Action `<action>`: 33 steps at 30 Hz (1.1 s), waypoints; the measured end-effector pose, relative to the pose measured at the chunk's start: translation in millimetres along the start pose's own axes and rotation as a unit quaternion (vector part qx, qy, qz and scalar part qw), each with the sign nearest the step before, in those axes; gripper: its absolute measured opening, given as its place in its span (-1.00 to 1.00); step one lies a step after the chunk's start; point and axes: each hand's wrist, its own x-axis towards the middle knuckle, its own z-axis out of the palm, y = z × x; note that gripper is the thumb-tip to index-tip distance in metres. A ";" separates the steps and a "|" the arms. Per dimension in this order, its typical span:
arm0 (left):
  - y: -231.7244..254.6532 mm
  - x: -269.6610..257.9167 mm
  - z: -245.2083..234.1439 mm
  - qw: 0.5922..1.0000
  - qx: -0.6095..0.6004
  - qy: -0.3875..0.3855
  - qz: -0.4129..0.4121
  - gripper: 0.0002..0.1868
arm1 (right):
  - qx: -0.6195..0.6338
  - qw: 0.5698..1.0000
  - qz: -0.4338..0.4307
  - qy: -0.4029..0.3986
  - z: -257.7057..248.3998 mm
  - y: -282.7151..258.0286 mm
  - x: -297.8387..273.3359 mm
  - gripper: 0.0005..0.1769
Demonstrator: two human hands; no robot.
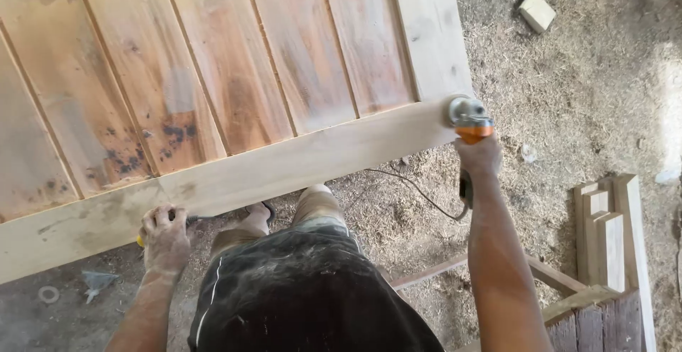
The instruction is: Sand a wooden door using an angle grinder with a sanding disc.
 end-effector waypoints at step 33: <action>-461.1 -81.2 44.4 0.996 -0.064 0.054 -0.027 -0.47 | -0.116 0.968 -0.198 -0.097 267.4 -317.4 -500.1 -0.18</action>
